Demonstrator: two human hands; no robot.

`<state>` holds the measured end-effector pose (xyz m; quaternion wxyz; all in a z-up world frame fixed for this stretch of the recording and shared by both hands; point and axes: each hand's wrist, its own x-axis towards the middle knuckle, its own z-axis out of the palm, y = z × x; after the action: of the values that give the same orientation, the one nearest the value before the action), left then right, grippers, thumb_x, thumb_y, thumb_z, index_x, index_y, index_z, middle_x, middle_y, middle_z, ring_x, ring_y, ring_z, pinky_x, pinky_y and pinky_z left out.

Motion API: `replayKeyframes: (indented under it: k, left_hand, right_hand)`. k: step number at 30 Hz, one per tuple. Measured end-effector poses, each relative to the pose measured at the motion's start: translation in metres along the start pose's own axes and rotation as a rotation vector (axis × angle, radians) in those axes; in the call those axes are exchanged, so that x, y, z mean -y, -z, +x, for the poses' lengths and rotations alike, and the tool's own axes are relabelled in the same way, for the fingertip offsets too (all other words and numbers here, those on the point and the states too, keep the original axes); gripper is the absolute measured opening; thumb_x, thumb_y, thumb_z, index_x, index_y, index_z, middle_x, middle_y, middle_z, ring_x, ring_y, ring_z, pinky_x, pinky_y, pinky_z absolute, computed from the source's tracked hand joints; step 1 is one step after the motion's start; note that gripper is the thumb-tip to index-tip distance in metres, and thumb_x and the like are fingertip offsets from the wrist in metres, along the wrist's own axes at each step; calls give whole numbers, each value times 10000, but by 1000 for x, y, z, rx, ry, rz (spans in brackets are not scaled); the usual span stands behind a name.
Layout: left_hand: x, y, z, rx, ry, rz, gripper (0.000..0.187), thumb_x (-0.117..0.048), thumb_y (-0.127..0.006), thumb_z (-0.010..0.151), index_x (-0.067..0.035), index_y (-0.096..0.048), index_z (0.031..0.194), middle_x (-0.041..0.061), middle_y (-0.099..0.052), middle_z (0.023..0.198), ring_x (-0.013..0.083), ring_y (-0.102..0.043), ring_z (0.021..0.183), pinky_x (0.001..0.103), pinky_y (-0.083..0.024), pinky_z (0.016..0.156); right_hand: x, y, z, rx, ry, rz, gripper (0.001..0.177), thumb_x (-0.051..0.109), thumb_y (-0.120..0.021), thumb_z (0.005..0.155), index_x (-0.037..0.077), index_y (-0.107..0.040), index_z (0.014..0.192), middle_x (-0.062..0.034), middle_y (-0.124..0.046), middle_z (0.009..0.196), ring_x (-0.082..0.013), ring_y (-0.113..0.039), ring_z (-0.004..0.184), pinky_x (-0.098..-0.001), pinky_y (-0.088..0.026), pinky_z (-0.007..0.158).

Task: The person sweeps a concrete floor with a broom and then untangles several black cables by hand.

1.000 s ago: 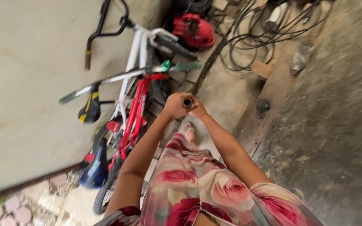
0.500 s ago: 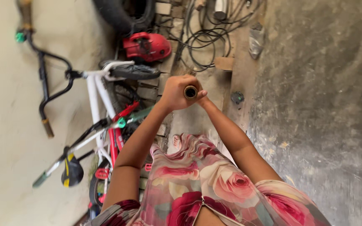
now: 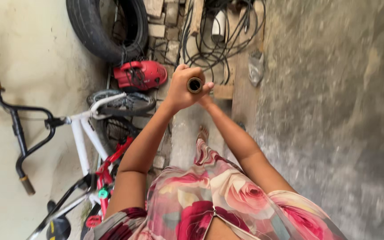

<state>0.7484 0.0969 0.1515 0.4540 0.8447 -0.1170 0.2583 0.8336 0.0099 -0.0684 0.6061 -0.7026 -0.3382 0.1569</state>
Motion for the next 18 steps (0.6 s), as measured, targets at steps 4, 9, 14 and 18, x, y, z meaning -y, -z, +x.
replayKeyframes:
  k: [4,9,14,18]
  left_hand:
    - [44,-9,36,-170,112,-126,294,-160,-726,699,-48,-460,642,59,-497,590,195,-462,556,291,-365,540]
    - [92,22,63,-353,156,-131,268,-73,-718,678,-28,-457,641,63,-474,598,135,-448,547,257,-362,517]
    - [138,63,98,-465,116,-275,251,-59,-680,726,-26,-442,652,35,-502,621,95,-485,567,224,-402,550]
    - [192,92,122,-475,100,-231,196,-63,-671,711,-13,-489,659,48,-523,620,95,-475,551,221,-382,533]
  right_hand:
    - [-8,-5,63,-38,117,42,220,157,-557,843,55,-440,998,-33,-461,963,-130,-463,924,-271,-417,778]
    - [28,-24,127,66,33,186,300,124,-571,802,34,-444,1058,-48,-483,990,-135,-462,944,-272,-406,811]
    - [41,-39,202,122,130,148,297,90,-537,830,35,-497,1120,-39,-564,1018,-122,-518,954,-264,-427,842]
    - [10,-56,259,108,120,214,261,73,-549,843,26,-521,1099,-55,-590,996,-112,-532,919,-259,-449,812]
